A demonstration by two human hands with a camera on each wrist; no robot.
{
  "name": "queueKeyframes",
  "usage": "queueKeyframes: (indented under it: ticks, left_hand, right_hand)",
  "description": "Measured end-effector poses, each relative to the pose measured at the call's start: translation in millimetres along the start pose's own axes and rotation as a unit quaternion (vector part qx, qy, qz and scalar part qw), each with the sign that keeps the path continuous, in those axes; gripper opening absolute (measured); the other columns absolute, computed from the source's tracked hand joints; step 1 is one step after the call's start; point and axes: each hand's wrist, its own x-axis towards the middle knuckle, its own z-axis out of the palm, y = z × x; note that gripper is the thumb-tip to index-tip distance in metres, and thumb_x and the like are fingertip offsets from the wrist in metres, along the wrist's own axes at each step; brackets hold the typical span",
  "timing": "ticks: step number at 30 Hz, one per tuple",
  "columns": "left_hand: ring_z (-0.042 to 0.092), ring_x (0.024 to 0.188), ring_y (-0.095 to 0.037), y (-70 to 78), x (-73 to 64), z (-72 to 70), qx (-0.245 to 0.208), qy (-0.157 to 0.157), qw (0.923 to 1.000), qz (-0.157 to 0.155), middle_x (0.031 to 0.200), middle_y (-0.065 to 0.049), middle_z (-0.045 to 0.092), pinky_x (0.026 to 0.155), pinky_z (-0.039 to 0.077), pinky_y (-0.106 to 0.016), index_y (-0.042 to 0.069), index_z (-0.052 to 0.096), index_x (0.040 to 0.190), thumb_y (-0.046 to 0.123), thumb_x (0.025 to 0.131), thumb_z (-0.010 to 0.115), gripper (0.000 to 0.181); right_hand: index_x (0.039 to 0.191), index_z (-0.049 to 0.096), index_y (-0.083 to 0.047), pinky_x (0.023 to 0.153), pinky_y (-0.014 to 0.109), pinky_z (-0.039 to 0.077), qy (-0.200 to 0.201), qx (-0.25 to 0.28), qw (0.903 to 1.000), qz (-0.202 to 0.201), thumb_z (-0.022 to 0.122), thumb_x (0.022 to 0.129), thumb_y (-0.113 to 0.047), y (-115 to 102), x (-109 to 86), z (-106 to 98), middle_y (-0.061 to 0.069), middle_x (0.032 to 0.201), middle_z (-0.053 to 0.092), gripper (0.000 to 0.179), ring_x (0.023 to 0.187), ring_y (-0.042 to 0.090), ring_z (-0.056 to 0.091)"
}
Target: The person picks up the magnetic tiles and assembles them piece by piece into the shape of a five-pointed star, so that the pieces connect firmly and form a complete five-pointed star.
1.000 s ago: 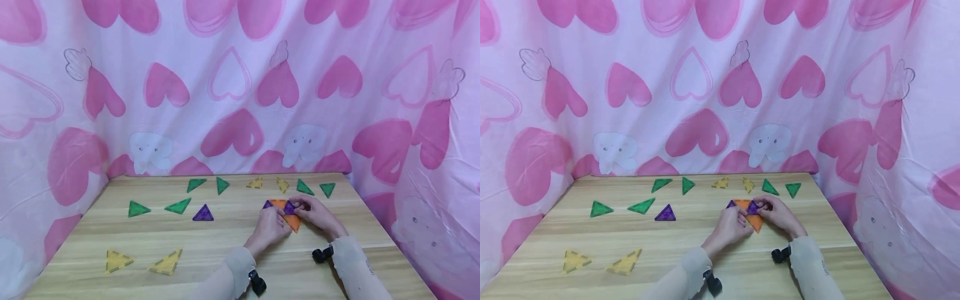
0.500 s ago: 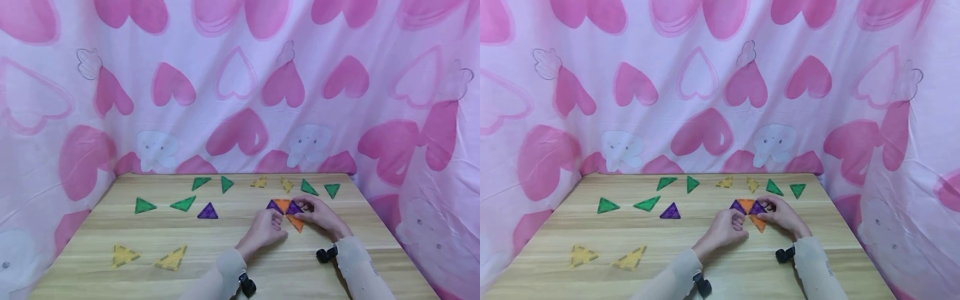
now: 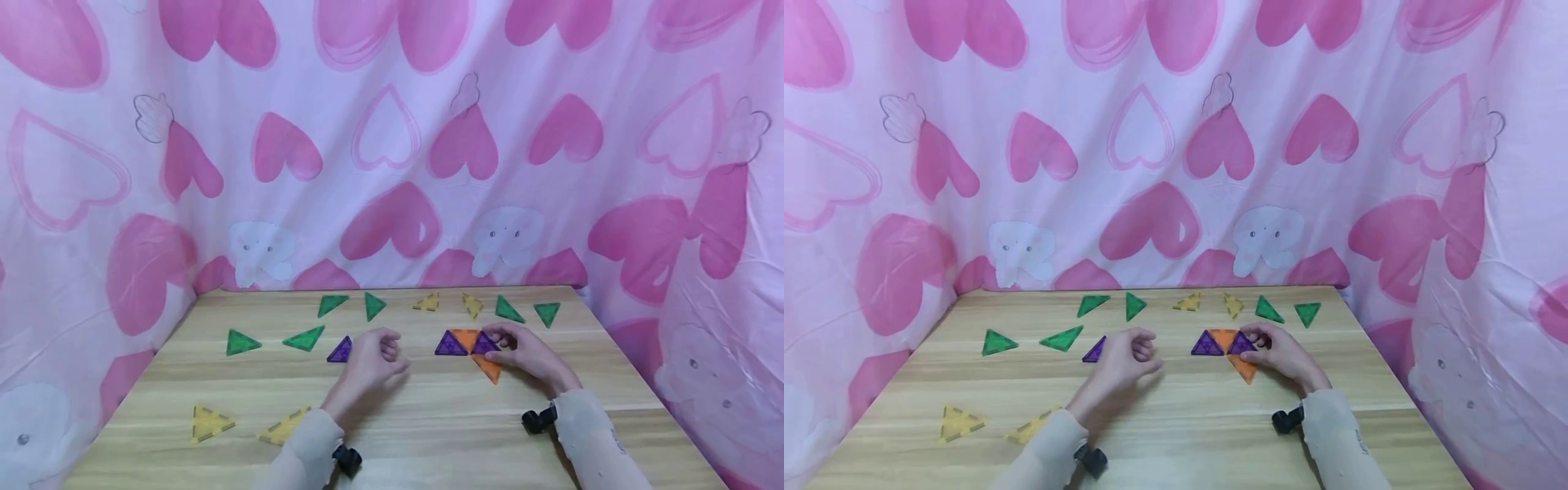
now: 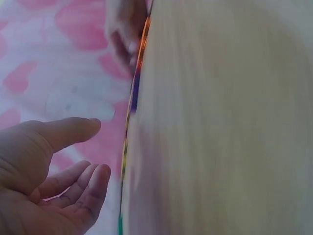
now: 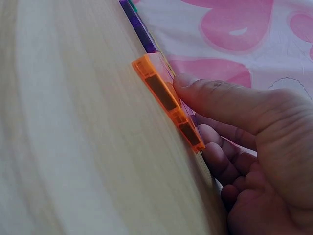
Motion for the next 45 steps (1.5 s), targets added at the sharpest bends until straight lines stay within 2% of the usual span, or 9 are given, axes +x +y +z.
queueKeyframes:
  ticks: [4, 9, 14, 19, 25, 30, 34, 40, 45]
  left_hand:
    - [0.077, 0.101, -0.028, -19.0, -2.8, -31.9, 0.029, 0.043, 0.9987, 0.0, 0.114, -0.016, 0.079, 0.091, 0.066, -0.042, -0.001, 0.075, 0.131, 0.013, 0.086, 0.098, 0.053]
    - [0.076, 0.106, -0.029, -40.4, -10.3, -63.3, 0.082, 0.084, 0.9922, -0.04, 0.115, -0.014, 0.08, 0.097, 0.064, -0.048, 0.002, 0.076, 0.131, 0.02, 0.086, 0.099, 0.054]
    - [0.073, 0.108, -0.029, -50.5, -19.2, -80.8, 0.092, 0.081, 0.9878, -0.095, 0.117, -0.012, 0.079, 0.1, 0.062, -0.05, 0.0, 0.073, 0.136, 0.023, 0.085, 0.1, 0.063]
    - [0.072, 0.109, -0.025, -52.5, -23.2, -82.7, 0.065, 0.059, 0.9884, -0.123, 0.122, -0.011, 0.077, 0.101, 0.062, -0.049, -0.001, 0.07, 0.141, 0.018, 0.085, 0.1, 0.066]
    - [0.072, 0.098, -0.02, -54.1, -21.0, -78.0, 0.062, 0.042, 0.9902, -0.118, 0.116, -0.009, 0.076, 0.091, 0.065, -0.04, -0.004, 0.067, 0.145, 0.015, 0.087, 0.098, 0.068]
    - [0.066, 0.091, -0.015, -53.2, -17.7, -78.3, 0.053, 0.016, 0.9914, -0.118, 0.107, -0.006, 0.074, 0.08, 0.06, -0.03, -0.009, 0.059, 0.153, 0.005, 0.098, 0.084, 0.062]
    - [0.064, 0.093, -0.017, -51.3, -16.4, -82.2, 0.05, -0.004, 0.9906, -0.127, 0.109, -0.008, 0.072, 0.079, 0.056, -0.029, -0.01, 0.062, 0.149, -0.008, 0.097, 0.076, 0.054]
    - [0.066, 0.094, -0.018, -50.1, -18.8, -80.8, 0.049, -0.005, 0.9889, -0.14, 0.109, -0.007, 0.069, 0.087, 0.059, -0.037, 0.001, 0.074, 0.131, 0.007, 0.085, 0.098, 0.052]
    - [0.062, 0.089, -0.018, -50.5, -19.0, -77.8, 0.066, -0.013, 0.9911, -0.115, 0.105, -0.006, 0.067, 0.083, 0.056, -0.036, 0.006, 0.075, 0.135, 0.012, 0.081, 0.102, 0.061]
  right_hand:
    - [0.148, 0.069, -0.015, 0.094, 0.034, 0.051, -0.001, 0.017, 0.9998, 0.013, 0.091, 0.095, -0.026, -1.3, 0.3, 2.5, 0.013, 0.134, 0.063, 0.059, 0.118, 0.03, 0.055]
    - [0.148, 0.068, -0.015, 0.094, 0.034, 0.052, -0.003, 0.025, 0.9996, 0.013, 0.091, 0.095, -0.025, -0.9, 0.3, 4.5, 0.014, 0.134, 0.063, 0.058, 0.119, 0.03, 0.056]
    - [0.149, 0.068, -0.018, 0.095, 0.035, 0.052, 0.001, 0.016, 0.9997, 0.018, 0.091, 0.095, -0.027, 1.0, 0.5, 2.7, 0.012, 0.136, 0.062, 0.059, 0.121, 0.029, 0.055]
    - [0.149, 0.069, -0.019, 0.097, 0.036, 0.051, 0.004, 0.017, 0.9995, 0.025, 0.092, 0.095, -0.028, 0.2, 0.2, 1.1, 0.011, 0.138, 0.062, 0.059, 0.122, 0.03, 0.055]
    - [0.15, 0.067, -0.012, 0.094, 0.033, 0.051, 0.0, 0.006, 1.0, 0.001, 0.09, 0.096, -0.024, -0.2, -1.6, 1.7, 0.014, 0.137, 0.063, 0.06, 0.119, 0.03, 0.056]
    - [0.149, 0.067, -0.013, 0.096, 0.032, 0.051, 0.006, -0.01, 0.9999, -0.003, 0.09, 0.097, -0.024, 0.5, -1.4, 1.2, 0.012, 0.138, 0.065, 0.059, 0.119, 0.029, 0.057]
    - [0.149, 0.067, -0.014, 0.097, 0.032, 0.052, 0.0, 0.022, 0.9997, 0.014, 0.09, 0.096, -0.022, -0.9, -0.7, 1.8, 0.014, 0.137, 0.063, 0.059, 0.121, 0.03, 0.056]
    - [0.15, 0.066, -0.012, 0.096, 0.032, 0.052, -0.002, 0.016, 0.9998, 0.007, 0.09, 0.096, -0.022, -1.4, -2.0, 1.7, 0.014, 0.14, 0.063, 0.06, 0.122, 0.031, 0.056]
    - [0.149, 0.069, -0.019, 0.103, 0.039, 0.049, 0.003, 0.01, 0.9997, 0.022, 0.092, 0.095, -0.028, -1.2, -1.7, 1.1, 0.011, 0.143, 0.062, 0.06, 0.127, 0.031, 0.055]
